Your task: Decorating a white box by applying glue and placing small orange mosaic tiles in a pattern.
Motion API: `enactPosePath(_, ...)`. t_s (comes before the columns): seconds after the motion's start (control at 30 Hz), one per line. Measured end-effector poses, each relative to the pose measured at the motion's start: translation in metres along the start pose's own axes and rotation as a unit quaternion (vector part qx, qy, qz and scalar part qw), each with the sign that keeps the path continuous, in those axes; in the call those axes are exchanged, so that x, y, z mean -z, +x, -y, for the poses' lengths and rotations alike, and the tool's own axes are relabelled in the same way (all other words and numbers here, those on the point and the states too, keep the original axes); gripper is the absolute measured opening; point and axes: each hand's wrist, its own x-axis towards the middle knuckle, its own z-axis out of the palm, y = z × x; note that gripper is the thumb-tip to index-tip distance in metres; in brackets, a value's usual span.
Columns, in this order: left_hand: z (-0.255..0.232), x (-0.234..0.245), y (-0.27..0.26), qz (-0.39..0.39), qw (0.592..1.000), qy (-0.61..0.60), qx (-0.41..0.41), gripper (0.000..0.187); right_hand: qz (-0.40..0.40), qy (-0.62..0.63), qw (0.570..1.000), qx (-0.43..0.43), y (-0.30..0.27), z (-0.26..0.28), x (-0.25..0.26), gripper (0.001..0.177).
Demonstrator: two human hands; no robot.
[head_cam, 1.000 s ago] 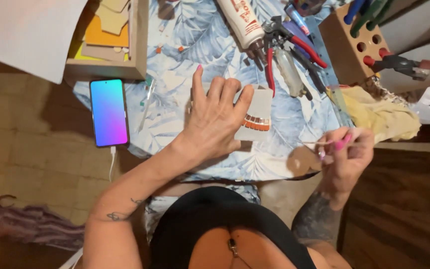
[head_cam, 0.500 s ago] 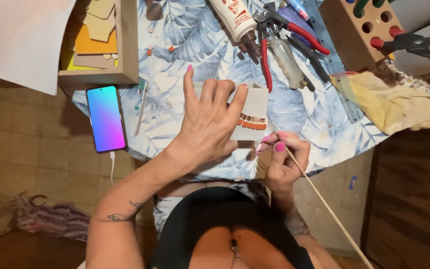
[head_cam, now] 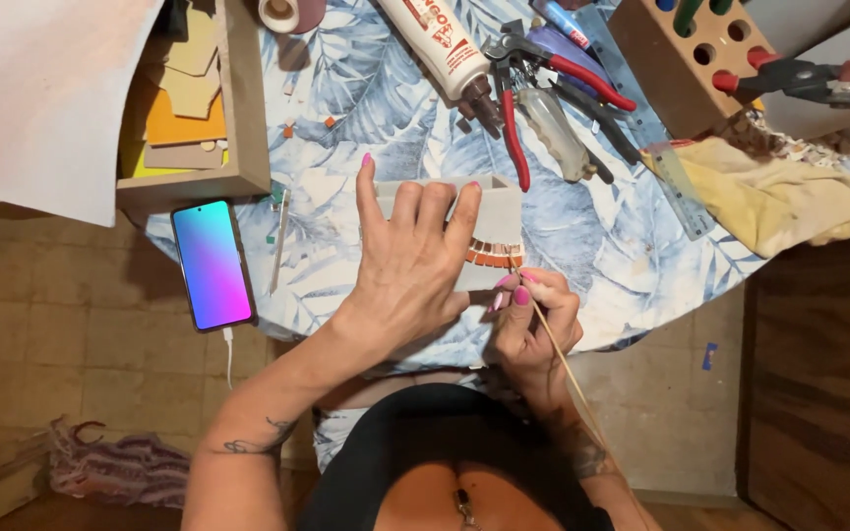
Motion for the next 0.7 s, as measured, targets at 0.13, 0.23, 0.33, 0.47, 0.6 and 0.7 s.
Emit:
enactPosePath(0.13, 0.0, -0.001, -0.003, -0.011, 1.0, 0.006, -0.001, 0.096, 0.027, -0.015, 1.0, -0.001, 0.001, 0.006, 0.001, 0.007)
enactPosePath(0.23, 0.0, -0.003, -0.004, -0.008, 1.0, 0.009, 0.002, 0.093, 0.045, -0.02, 0.998, 0.026, -0.003, -0.006, 0.004, 0.007)
enactPosePath(0.33, 0.001, -0.006, -0.005, -0.003, 1.0, 0.013, 0.005, 0.094, 0.039, -0.015, 0.998, 0.037, 0.0, -0.001, 0.001, 0.007)
enactPosePath(0.47, 0.0, -0.006, -0.005, -0.015, 1.0, 0.011, 0.006, 0.088, 0.041, -0.036, 0.997, 0.061, 0.001, -0.003, 0.001, 0.006)
enactPosePath(0.6, 0.0, -0.005, -0.006, -0.014, 1.0, 0.017, 0.006, 0.087, 0.03, -0.036, 0.996, 0.079, 0.001, -0.002, -0.001, 0.007)
enactPosePath(0.7, 0.0, -0.004, -0.006, -0.017, 1.0, 0.023, 0.006, 0.087, 0.027, -0.034, 0.996, 0.084, 0.0, -0.002, -0.002, 0.007)
